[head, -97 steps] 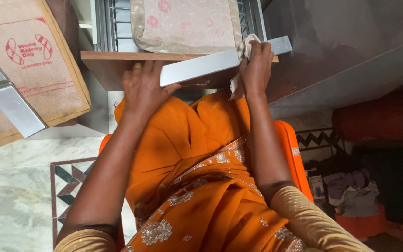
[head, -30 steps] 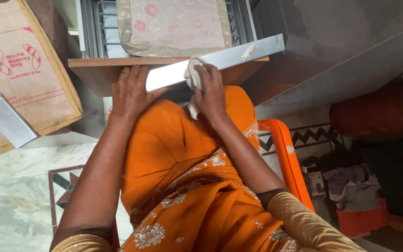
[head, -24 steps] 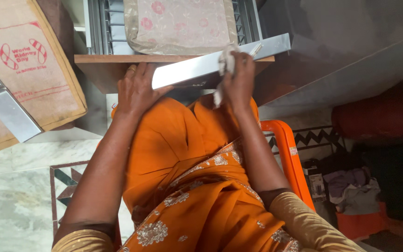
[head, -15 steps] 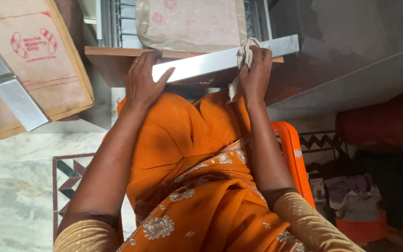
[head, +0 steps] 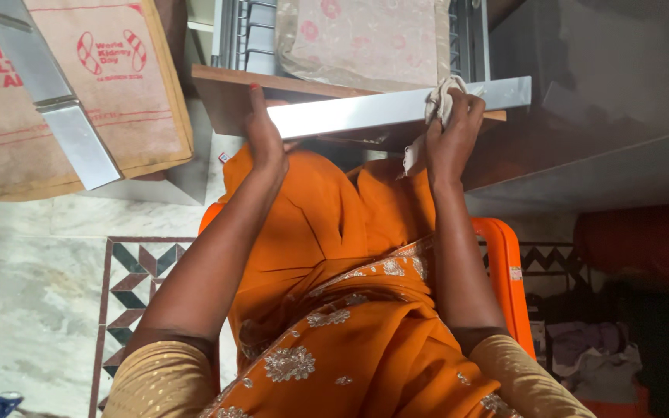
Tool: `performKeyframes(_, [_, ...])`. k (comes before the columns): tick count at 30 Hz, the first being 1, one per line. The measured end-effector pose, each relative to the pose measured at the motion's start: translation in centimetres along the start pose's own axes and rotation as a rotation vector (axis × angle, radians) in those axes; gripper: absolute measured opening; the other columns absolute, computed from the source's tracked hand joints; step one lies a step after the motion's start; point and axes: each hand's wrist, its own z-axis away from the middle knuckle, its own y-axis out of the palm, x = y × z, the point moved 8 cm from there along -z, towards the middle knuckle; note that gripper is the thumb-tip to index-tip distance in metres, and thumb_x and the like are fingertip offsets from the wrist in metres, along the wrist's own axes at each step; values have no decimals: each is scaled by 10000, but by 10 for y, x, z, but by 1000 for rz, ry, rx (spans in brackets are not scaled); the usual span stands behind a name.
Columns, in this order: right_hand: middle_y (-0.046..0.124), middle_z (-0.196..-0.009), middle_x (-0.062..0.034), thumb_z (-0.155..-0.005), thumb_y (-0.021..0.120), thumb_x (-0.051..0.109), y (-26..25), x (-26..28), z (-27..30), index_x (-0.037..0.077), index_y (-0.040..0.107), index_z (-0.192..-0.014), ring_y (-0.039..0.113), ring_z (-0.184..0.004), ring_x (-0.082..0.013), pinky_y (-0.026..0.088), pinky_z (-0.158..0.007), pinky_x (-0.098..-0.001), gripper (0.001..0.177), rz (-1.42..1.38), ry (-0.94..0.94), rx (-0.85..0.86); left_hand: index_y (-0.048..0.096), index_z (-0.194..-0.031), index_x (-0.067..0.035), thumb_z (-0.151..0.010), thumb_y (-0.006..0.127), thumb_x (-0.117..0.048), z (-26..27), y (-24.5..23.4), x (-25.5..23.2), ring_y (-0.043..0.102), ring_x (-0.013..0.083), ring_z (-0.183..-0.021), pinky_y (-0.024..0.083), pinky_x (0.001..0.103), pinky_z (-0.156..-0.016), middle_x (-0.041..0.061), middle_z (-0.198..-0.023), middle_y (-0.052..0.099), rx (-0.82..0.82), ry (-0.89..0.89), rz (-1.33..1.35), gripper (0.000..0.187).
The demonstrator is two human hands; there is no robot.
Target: The person wipes a patterned tote bag and a white tote bag with a cloth while seated. They then pick up a long, rectangular metal piece and wipe it thoroughly with the cloth, handling it with both hands.
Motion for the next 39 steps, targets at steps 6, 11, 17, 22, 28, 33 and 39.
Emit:
performKeyframes(6, [524, -1289, -164, -835, 674, -108, 24, 24, 14, 69, 619, -1319, 566, -1248, -371, 485, -1083, -447, 517, -11, -56, 35, 504, -1326, 77, -898, 377, -764, 7, 15, 0, 775, 375, -1036, 665, 540, -748, 262, -1208, 668, 163, -72, 89, 953])
performKeyframes(11, [508, -1321, -173, -819, 665, -106, 55, 64, 35, 83, 592, -1363, 548, -1237, -366, 513, -1039, -431, 581, -39, -88, 166, 459, -1351, 4, -850, 404, -750, 8, 15, -1, 760, 353, -1040, 691, 535, -746, 215, -1209, 657, 146, -134, 135, 906])
performKeyframes(17, [501, -1357, -192, -800, 712, -75, 65, 121, 51, 49, 561, -1378, 525, -1243, -400, 485, -1046, -474, 610, -82, -271, 228, 508, -1339, -5, -854, 400, -769, 5, 16, 1, 780, 325, -993, 683, 486, -718, 207, -1156, 711, 155, -151, 134, 911])
performKeyframes(22, [508, -1358, -204, -800, 717, -60, 84, 154, 59, 27, 553, -1374, 524, -1229, -411, 481, -1037, -472, 603, -123, -366, 332, 569, -1289, -63, -845, 429, -737, 1, 15, 0, 749, 247, -921, 638, 459, -671, 116, -1086, 715, 160, -137, 168, 819])
performKeyframes(28, [502, -1375, -212, -790, 704, -44, 98, 186, 61, 12, 553, -1373, 524, -1178, -405, 471, -1017, -474, 605, -133, -457, 391, 621, -1221, -40, -934, 518, -605, -14, 14, 8, 708, 236, -928, 554, 396, -774, 100, -1028, 708, 166, -81, 362, 642])
performKeyframes(33, [511, -1390, -179, -779, 696, -73, 95, 198, 60, 35, 573, -1387, 524, -1149, -389, 475, -1019, -481, 629, -138, -441, 481, 619, -1220, 4, -963, 530, -560, -19, 15, 14, 710, 244, -949, 569, 375, -831, 119, -1043, 710, 196, -99, 448, 625])
performKeyframes(39, [512, -1374, -170, -768, 685, -90, 82, 174, 50, 37, 574, -1373, 542, -1231, -362, 489, -1057, -444, 629, -154, -324, 407, 547, -1334, -35, -916, 484, -627, -12, 14, 9, 727, 267, -927, 612, 425, -661, 136, -1086, 689, 125, -109, 243, 727])
